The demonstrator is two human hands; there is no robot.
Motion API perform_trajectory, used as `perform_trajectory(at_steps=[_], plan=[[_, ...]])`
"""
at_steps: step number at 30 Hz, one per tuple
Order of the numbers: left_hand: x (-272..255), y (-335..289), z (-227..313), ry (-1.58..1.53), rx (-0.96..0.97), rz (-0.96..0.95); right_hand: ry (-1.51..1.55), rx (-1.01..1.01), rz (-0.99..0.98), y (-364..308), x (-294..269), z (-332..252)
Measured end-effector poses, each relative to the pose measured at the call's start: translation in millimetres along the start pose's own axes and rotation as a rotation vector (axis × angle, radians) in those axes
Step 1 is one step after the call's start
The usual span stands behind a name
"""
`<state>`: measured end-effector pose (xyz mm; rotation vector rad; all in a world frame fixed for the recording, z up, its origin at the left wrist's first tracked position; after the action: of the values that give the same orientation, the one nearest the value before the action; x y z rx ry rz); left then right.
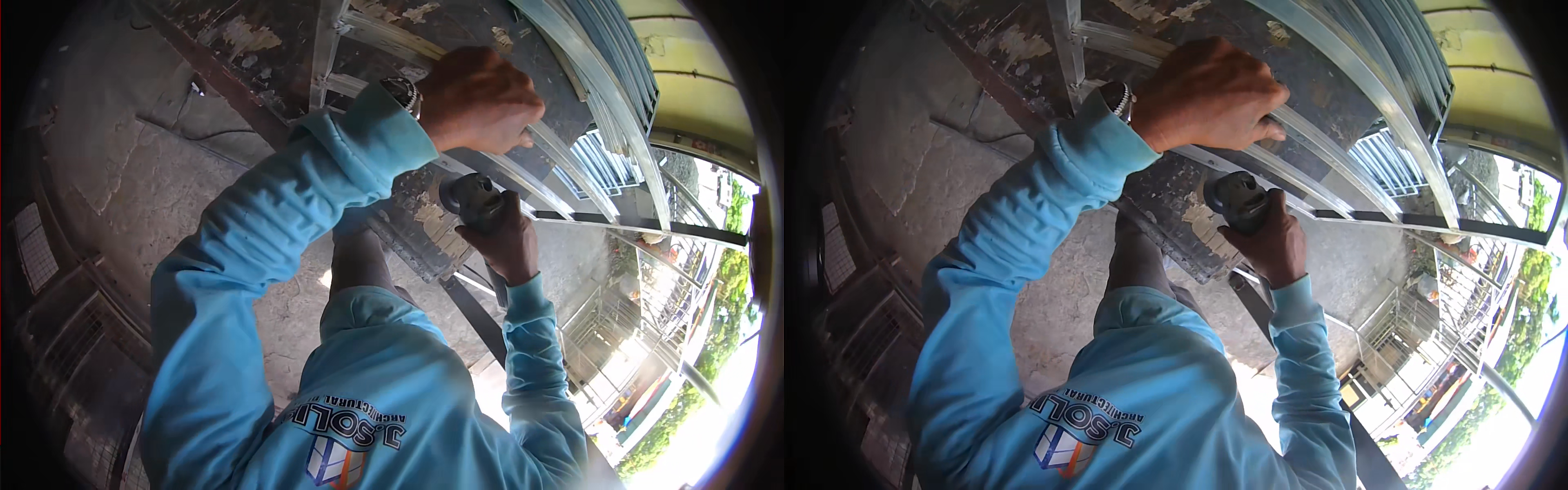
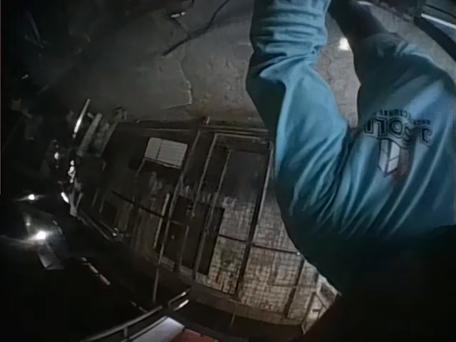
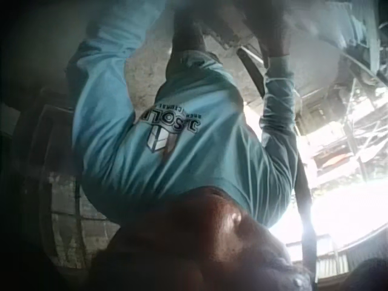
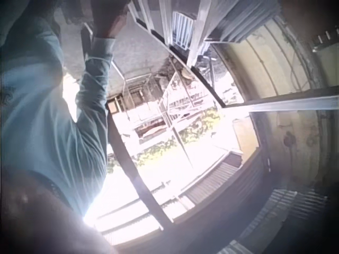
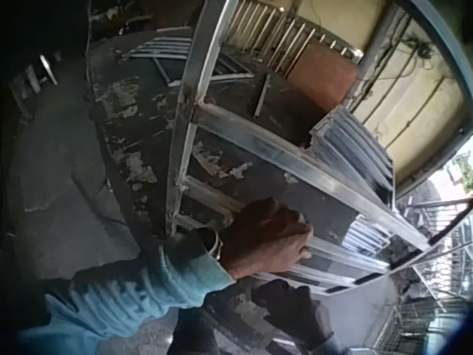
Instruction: Grind and smooth welds on metal window or gate frames using an angle grinder.
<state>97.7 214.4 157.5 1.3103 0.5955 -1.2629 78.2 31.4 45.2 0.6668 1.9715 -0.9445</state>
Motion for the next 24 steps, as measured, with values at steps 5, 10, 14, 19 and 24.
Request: perform_trajectory(at_steps=[5,10,14,19,24], plan=[[-6.0,-9.1,7.6,-0.043,0.003,0.066,-0.120,0.116,0.028,12.2,-4.4,-14.3],[-10.9,-13.1,11.5,-0.029,0.007,0.144,-0.107,0.110,0.002,16.8,2.0,-22.6],[-8.7,-15.0,12.0,-0.051,-0.007,0.126,-0.111,0.093,0.016,18.4,6.9,-26.5],[-12.5,-19.9,15.2,-0.044,0.004,0.172,-0.153,0.146,-0.018,16.8,7.5,-27.9],[-17.7,-22.8,18.2,-0.070,0.019,0.242,-0.164,0.141,0.011,16.7,9.4,-25.7]])
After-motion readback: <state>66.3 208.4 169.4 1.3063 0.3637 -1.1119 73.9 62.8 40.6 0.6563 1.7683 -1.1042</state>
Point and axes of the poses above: each hand's wrist, its own y-axis towards the middle knuckle, its own x-axis out of the palm, z = x × y, the point moved 9 cm from there along y, towards the middle knuckle, and after that the axes turned 2 degrees about -z, right-handed, at the moved point
